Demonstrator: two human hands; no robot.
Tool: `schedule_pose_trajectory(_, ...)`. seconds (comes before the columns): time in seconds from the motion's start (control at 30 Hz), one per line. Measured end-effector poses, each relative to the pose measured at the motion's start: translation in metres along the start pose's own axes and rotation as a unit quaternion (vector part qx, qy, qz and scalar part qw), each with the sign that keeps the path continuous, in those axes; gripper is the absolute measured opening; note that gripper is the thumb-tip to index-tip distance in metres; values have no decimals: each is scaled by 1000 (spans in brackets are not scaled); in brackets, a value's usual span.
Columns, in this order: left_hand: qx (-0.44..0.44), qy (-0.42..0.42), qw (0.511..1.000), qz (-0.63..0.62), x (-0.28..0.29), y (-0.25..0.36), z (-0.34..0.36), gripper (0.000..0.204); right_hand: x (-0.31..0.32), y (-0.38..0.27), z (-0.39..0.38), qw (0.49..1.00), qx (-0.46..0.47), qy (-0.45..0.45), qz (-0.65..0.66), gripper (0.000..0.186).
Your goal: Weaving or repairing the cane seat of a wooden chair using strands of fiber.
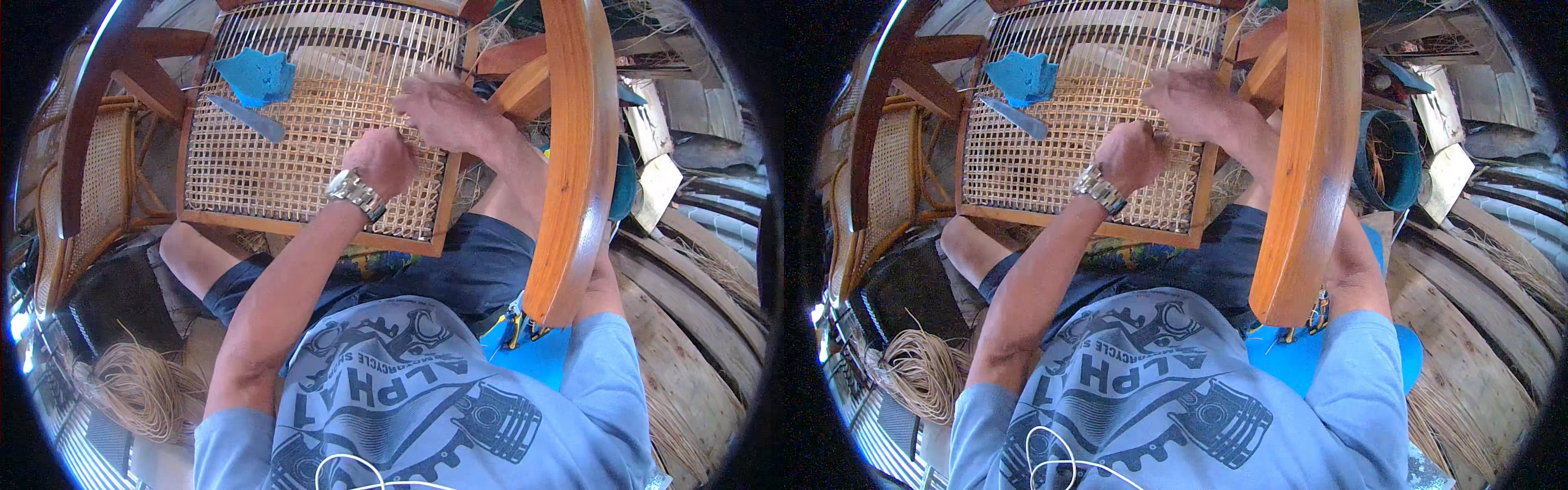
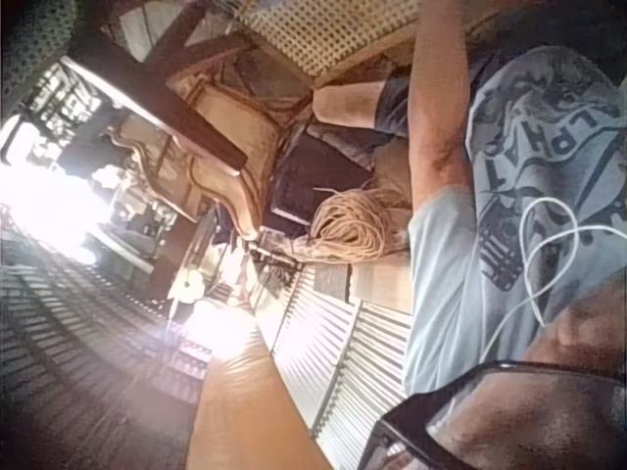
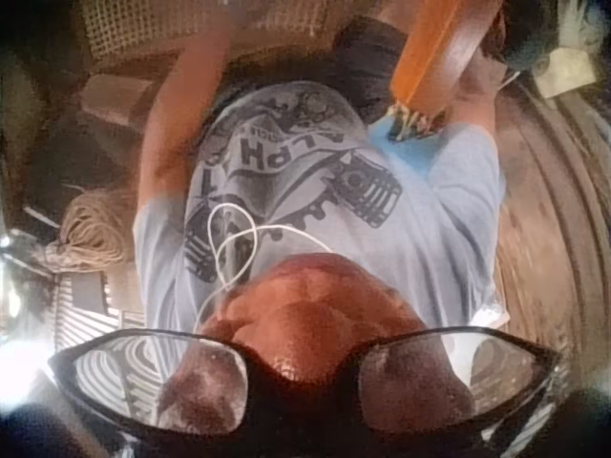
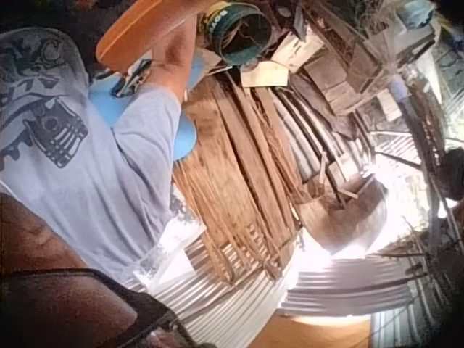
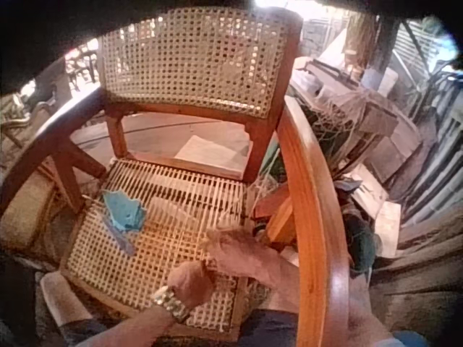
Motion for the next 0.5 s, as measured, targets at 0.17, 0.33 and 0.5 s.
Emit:
schedule_pose_trajectory(0.17,-21,62,997,-43,34,-11,-59,35,-11,-12,13,898,80,-164,399,20)
schedule_pose_trajectory(0.33,32,65,980,-188,52,-27,-104,32,-14,-2,17,826,160,-234,487,21)
schedule_pose_trajectory(0.5,33,-38,950,-307,31,-28,-65,33,-17,18,27,898,31,-207,387,20)
Point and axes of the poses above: each hand's wrist, its own z-axis towards the middle knuckle, its own x-axis out of the back of the hand, y = z × x, the point moved 3 cm from there along z, towards the middle knuckle, and after that the axes turned 13 degrees about -y, right-handed, at the moved point
